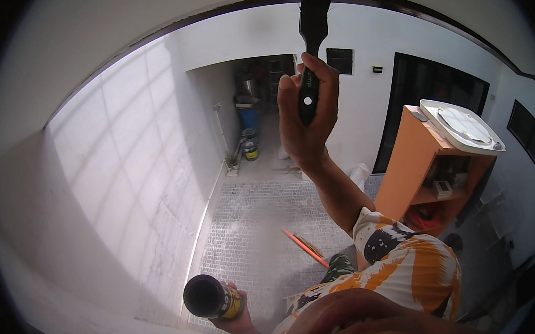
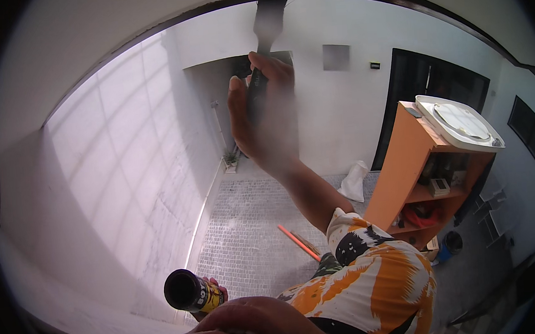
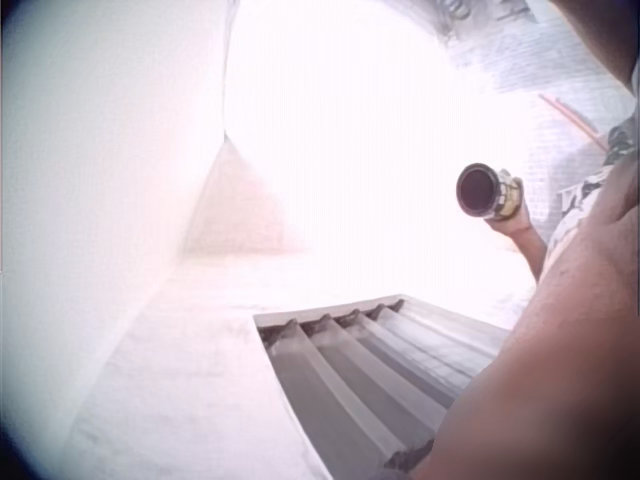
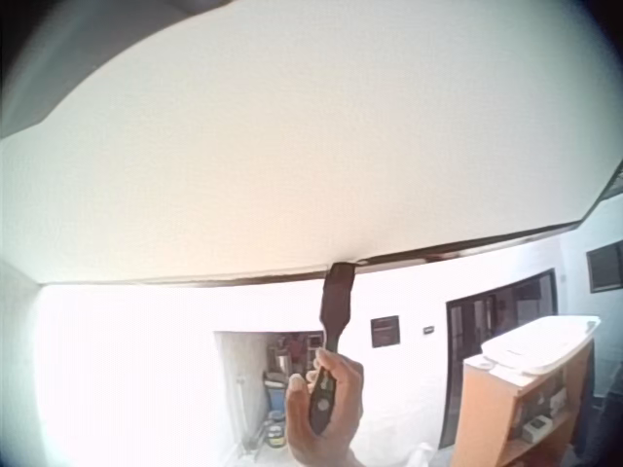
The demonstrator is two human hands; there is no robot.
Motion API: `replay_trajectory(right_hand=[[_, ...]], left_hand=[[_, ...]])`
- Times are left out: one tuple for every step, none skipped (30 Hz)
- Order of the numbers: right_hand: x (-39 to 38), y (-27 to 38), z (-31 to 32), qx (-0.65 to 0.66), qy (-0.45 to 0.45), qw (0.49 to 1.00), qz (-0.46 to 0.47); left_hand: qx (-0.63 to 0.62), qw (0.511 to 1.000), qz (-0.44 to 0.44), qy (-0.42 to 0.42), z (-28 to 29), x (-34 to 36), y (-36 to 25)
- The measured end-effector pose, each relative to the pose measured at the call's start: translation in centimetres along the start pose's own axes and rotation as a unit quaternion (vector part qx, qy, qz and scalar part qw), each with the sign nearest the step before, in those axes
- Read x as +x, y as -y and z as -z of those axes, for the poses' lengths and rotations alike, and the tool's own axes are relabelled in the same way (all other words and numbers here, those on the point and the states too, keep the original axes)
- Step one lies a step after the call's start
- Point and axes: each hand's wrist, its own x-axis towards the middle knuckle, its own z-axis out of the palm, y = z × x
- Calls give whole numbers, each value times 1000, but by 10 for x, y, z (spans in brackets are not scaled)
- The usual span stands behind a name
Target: The person paints the upper wall and ceiling area with a brush, repeatedly dipping the brush into a paint can held in the other hand. The person repositions a stepladder to reach different sections and continues applying paint along the wall-ceiling junction.
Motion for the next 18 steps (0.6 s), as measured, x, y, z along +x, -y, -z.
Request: replay_trajectory(right_hand=[[1, 0, -1, -2, 0, 1000, 6], [1, 1, -2, -5, 0, 1000, 12], [2, 1, -3, -7, 0, 1000, 17], [2, 2, -3, -13, 14, 1000, 10], [2, 3, -3, -19, 28, 999, 2], [2, 4, -3, -18, 36, 999, 1], [2, 5, -3, -32, 45, 999, -1], [3, 7, -3, -39, 48, 998, 2], [3, 8, -4, -46, 53, 998, 6], [4, 9, -5, -46, 53, 997, 3], [4, 10, -6, -47, 56, 997, 0], [4, 11, -8, -47, 59, 997, -4], [4, 12, -10, -40, 56, 998, -6], [4, 13, -12, -32, 52, 998, -9], [3, 15, -15, -29, 49, 998, -13], [2, 16, -18, -11, 50, 999, -19], [1, 17, -21, 3, 52, 998, -25], [-1, 19, -27, 15, 53, 998, -32]], left_hand=[[1, 1000, -1, -1, 0, -2, 1], [-2, 1000, -1, -5, 0, -3, 1], [-5, 1000, 0, -9, 0, -4, 2], [-3, 1000, -6, -17, -1, -5, 2], [-2, 1000, -11, -25, -1, -6, 3], [0, 999, -17, -33, -2, -7, 3], [-2, 1000, -16, -24, -2, -7, 4], [-4, 1000, -15, -15, -2, -8, 5], [-9, 1000, -10, 8, -1, -9, 6], [-12, 1000, -12, 2, 0, -9, 6], [-18, 1000, -10, 12, 1, -8, 7], [-27, 999, -7, 27, 3, -7, 8], [-23, 999, -11, 30, 5, -7, 9], [-22, 999, -15, 39, 7, -6, 9], [-21, 998, -19, 48, 9, -6, 10], [-19, 998, -20, 56, 10, -5, 10], [-18, 997, -20, 66, 11, -4, 10], [-22, 997, -20, 75, 11, -2, 9]])
